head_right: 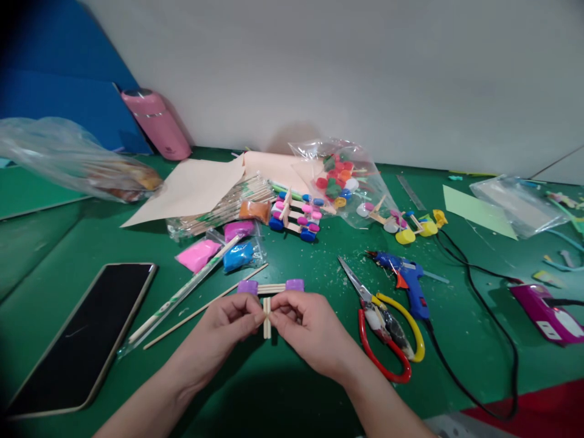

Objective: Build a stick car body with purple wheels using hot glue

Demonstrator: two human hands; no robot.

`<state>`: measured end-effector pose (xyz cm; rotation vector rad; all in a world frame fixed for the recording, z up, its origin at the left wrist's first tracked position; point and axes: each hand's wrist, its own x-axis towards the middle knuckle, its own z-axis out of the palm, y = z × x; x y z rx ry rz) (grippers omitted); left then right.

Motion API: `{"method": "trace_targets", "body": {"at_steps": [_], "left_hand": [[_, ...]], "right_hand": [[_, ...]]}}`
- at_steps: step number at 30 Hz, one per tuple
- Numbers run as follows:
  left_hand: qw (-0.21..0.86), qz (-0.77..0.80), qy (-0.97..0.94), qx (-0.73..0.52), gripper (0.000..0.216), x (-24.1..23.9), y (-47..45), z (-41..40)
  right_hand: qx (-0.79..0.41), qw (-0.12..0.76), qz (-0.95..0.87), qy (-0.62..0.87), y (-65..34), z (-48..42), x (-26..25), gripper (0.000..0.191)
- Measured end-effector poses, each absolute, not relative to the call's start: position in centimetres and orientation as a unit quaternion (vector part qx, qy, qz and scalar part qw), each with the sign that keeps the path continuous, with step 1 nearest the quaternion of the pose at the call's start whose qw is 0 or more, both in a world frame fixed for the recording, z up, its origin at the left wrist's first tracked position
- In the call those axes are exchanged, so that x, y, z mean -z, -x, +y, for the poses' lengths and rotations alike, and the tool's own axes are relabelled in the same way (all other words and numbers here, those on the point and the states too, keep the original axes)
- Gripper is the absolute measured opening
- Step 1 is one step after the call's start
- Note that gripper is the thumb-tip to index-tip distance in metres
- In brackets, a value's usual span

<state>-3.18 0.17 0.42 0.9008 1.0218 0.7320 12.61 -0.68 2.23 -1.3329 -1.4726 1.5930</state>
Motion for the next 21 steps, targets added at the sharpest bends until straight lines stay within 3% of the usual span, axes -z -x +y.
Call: {"method": "trace_targets", "body": {"at_steps": [21], "left_hand": [[0.720,0.459,-0.402,-0.331,0.017,-0.25,3.18,0.12]], "right_hand": [[-0.604,0.295,-0.549,0.498,-12.65,-0.75,-2.13,0.010]]}}
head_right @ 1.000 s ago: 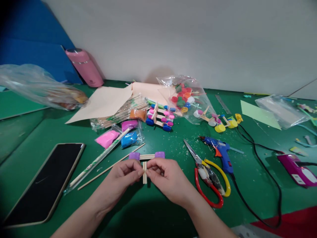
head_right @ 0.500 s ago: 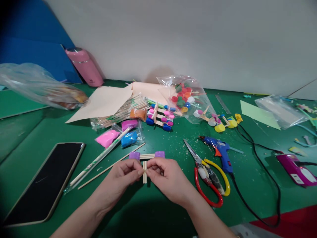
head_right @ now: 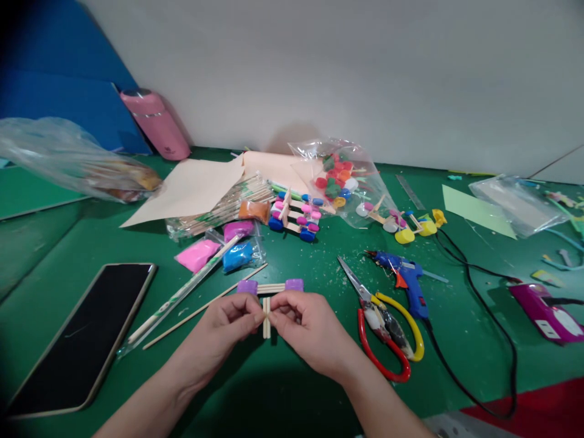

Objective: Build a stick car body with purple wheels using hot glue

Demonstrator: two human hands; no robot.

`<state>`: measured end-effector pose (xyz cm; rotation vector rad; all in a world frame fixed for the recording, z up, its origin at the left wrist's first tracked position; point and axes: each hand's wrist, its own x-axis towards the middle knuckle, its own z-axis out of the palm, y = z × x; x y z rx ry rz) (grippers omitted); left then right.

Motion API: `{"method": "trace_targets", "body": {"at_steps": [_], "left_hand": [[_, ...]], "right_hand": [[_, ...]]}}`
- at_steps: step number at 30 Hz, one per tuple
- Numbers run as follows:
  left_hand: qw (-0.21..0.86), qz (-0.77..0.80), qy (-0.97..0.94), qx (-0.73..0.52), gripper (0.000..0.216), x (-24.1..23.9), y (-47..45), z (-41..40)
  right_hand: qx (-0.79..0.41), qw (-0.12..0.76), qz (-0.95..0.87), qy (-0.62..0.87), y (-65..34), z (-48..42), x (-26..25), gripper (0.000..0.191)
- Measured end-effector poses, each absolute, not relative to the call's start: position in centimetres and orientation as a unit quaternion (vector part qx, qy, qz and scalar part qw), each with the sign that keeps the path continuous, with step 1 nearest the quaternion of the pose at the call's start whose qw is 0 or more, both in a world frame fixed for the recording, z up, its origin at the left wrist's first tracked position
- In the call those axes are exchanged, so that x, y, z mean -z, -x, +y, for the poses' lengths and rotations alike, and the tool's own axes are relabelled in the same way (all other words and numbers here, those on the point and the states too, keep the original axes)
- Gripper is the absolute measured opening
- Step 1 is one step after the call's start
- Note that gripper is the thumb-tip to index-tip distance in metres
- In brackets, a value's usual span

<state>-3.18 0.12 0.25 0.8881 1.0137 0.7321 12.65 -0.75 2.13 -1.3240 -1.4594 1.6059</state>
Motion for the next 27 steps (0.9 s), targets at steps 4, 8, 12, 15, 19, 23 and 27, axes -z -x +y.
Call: {"method": "trace_targets", "body": {"at_steps": [4,8,12,15,19,23,27], "left_hand": [[0.721,0.457,-0.401,-0.332,0.017,-0.32,3.15,0.14],[0.725,0.456,-0.390,-0.337,0.018,-0.45,3.05,0.11],[0.731,0.465,-0.371,-0.334,0.018,-0.61,2.93,0.20],[0.730,0.476,-0.363,-0.329,0.018,-0.64,2.89,0.33],[0.727,0.477,-0.367,-0.330,0.017,-0.44,2.96,0.37],[0.729,0.471,-0.376,-0.326,0.018,-0.30,2.99,0.27],[0.730,0.469,-0.378,-0.324,0.019,-0.34,2.97,0.17]], "right_hand": [[-0.605,0.293,-0.547,0.499,-12.69,-0.71,-2.08,0.009],[-0.611,0.296,-0.541,0.497,-12.73,-0.67,-1.94,0.010],[-0.613,0.296,-0.540,0.496,-12.75,-0.67,-1.85,0.010],[-0.615,0.297,-0.540,0.492,-12.78,-0.65,-1.85,0.011],[-0.613,0.309,-0.540,0.487,-12.84,-0.65,-1.79,0.010],[-0.608,0.317,-0.542,0.486,-12.92,-0.71,-1.63,0.011],[-0.601,0.319,-0.541,0.494,-12.90,-0.70,-1.64,0.011]]}}
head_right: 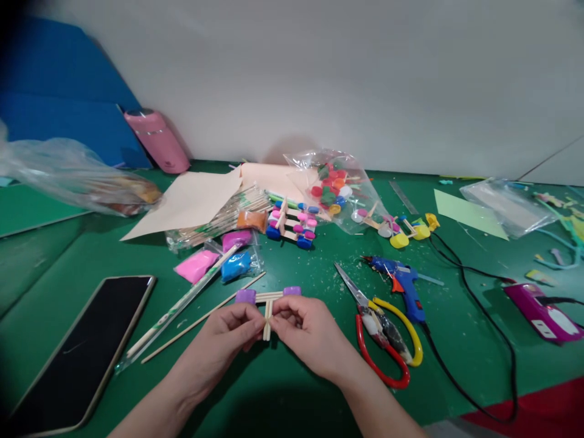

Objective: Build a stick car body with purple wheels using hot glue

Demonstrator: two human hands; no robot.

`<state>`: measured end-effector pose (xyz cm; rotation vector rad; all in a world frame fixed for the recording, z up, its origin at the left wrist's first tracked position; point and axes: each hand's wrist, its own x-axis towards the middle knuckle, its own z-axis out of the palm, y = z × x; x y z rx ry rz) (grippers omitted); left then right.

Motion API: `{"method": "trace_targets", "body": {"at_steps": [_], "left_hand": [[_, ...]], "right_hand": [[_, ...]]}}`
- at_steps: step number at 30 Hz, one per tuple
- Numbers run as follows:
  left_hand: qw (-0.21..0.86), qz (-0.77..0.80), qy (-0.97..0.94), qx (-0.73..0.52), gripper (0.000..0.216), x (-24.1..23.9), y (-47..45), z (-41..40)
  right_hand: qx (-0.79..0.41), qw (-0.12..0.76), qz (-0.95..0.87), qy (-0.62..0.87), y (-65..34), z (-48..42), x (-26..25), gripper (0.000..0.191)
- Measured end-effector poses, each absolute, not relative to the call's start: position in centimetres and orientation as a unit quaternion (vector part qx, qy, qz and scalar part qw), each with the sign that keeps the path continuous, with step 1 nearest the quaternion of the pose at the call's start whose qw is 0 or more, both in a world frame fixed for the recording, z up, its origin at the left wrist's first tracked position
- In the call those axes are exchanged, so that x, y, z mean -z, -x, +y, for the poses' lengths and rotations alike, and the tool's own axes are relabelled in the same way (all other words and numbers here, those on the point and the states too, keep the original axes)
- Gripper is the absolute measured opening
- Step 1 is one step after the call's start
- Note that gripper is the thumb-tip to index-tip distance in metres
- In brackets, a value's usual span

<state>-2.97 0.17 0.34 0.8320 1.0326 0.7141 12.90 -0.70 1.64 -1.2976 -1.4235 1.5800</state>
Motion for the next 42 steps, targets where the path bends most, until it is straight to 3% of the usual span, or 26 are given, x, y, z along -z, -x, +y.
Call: {"method": "trace_targets", "body": {"at_steps": [12,42], "left_hand": [[0.722,0.472,-0.371,-0.343,0.019,-0.50,2.78,0.09],[0.713,0.460,-0.410,-0.334,0.019,-0.17,3.16,0.10]], "right_hand": [[-0.600,0.354,-0.510,0.505,-12.54,-0.82,-1.82,0.016],[-0.555,0.335,-0.545,0.531,-12.33,-1.34,-1.62,0.021]]}}
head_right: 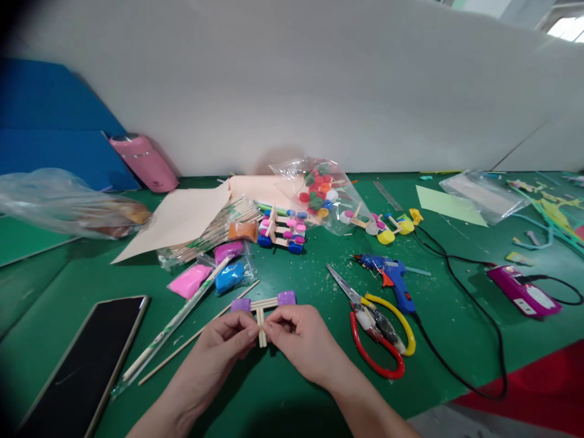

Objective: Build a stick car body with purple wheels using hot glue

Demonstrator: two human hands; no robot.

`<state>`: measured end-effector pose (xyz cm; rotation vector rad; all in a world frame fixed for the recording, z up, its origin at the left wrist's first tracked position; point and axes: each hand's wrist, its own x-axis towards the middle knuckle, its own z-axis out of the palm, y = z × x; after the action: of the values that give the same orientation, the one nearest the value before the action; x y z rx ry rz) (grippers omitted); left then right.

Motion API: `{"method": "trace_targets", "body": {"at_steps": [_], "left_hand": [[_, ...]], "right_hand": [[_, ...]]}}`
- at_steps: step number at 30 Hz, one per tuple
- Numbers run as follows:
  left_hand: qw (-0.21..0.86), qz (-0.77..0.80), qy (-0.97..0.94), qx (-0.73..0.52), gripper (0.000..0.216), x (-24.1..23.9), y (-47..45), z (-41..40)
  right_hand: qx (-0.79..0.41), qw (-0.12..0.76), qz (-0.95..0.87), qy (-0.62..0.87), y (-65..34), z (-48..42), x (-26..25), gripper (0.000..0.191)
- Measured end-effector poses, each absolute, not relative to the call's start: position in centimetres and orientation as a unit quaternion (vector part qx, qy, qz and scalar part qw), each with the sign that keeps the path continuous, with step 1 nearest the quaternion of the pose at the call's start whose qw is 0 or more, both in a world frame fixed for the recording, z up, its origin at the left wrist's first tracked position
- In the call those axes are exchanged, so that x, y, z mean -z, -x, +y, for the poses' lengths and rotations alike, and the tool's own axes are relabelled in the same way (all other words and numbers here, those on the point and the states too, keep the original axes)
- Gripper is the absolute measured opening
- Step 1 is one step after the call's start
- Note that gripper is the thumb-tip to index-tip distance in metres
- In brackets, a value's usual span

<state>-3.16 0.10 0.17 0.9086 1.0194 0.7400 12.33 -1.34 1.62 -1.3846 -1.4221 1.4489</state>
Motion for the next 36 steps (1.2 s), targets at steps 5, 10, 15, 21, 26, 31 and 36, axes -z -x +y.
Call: {"method": "trace_targets", "body": {"at_steps": [5,10,15,21,26,31,36], "left_hand": [[0.742,0.445,-0.372,-0.336,0.018,0.0,3.2,0.1],[0.808,0.375,-0.296,-0.346,0.018,-0.2,3.2,0.1],[0.851,0.330,-0.245,-0.326,0.018,-0.3,3.2,-0.2],[0.860,0.334,-0.236,-0.305,0.020,0.0,3.2,-0.4],[0.814,0.358,-0.313,-0.334,0.017,-0.4,3.3,-0.3],[0.656,0.383,-0.518,-0.395,0.016,-0.8,3.1,-0.7],[0.490,0.413,-0.657,-0.398,0.014,-0.8,2.9,-1.1]], "right_hand": [[-0.567,0.347,-0.536,0.520,-12.3,-1.2,-1.7,0.022],[-0.648,0.403,-0.441,0.472,-12.2,-1.3,-1.8,0.022],[-0.743,0.427,-0.341,0.388,-11.9,-1.6,-0.8,0.025],[-0.767,0.427,-0.300,0.373,-11.7,-1.7,-0.2,0.021],[-0.750,0.451,-0.303,0.377,-11.7,-1.7,-0.1,0.017],[-0.671,0.531,-0.345,0.386,-11.8,-1.9,-0.4,0.009],[-0.612,0.551,-0.401,0.401,-11.4,-2.1,-0.4,0.010]]}}
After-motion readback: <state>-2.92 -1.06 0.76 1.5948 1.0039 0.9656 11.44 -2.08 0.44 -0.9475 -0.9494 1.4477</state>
